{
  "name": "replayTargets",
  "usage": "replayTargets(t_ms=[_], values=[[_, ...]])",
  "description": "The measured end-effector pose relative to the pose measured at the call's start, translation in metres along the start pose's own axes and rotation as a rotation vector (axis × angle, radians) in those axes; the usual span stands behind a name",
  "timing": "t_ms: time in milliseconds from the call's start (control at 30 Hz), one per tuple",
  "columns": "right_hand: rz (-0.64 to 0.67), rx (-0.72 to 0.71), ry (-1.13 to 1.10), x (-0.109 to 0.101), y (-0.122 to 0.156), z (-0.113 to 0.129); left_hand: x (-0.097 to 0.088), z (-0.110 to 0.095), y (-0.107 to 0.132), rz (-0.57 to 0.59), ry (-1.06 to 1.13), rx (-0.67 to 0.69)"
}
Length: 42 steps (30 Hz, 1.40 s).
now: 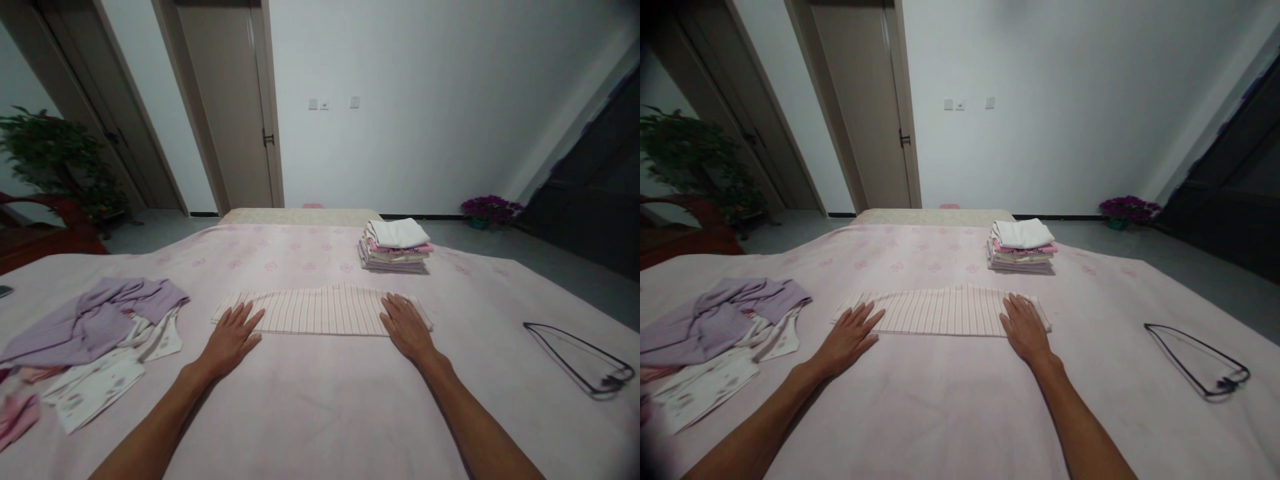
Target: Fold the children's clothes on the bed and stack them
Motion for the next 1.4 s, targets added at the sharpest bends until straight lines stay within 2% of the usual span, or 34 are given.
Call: replayTargets(t_ms=[133,233,367,433,533,667,767,867,1067,1400], values=[[-0.109,-0.039,-0.047,-0.010,0.000,0.003,-0.009,-0.003,0.005,-0.086,0.059,0.024],[-0.161,-0.068,-0.090,-0.022,0.001,0.007,-0.022,-0.020,0.000,-0.178,0.191,0.095],[-0.140,-0.075,-0.125,-0.039,0.002,0.027,-0.034,-0.046,-0.019,-0.198,0.387,0.140],[-0.102,-0.081,-0.155,-0.047,0.002,0.051,-0.035,-0.054,-0.030,-0.188,0.432,0.138],[-0.049,-0.132,-0.254,-0.054,-0.001,0.108,-0.033,-0.060,-0.039,-0.183,0.440,0.147],[0.053,-0.335,-0.312,-0.050,-0.004,0.189,-0.029,-0.060,-0.037,-0.202,0.411,0.154],[0.082,-0.396,-0.268,-0.043,-0.007,0.220,-0.028,-0.059,-0.033,-0.208,0.391,0.147],[0.070,-0.372,-0.254,-0.037,-0.009,0.225,-0.030,-0.059,-0.032,-0.208,0.389,0.138],[0.012,-0.283,-0.294,-0.032,-0.007,0.217,-0.034,-0.061,-0.035,-0.200,0.375,0.127],[-0.037,-0.310,-0.206,-0.033,-0.005,0.222,-0.037,-0.064,-0.035,-0.159,0.365,0.107]])
Point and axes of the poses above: each hand's wrist, its own y-axis away from the middle knuckle, its own x-axis out of the palm, z = x × y, the point moved 6 cm from there along -y, towards the middle knuckle, and after that the axes turned 6 degrees about x, right-handed, at the moved point
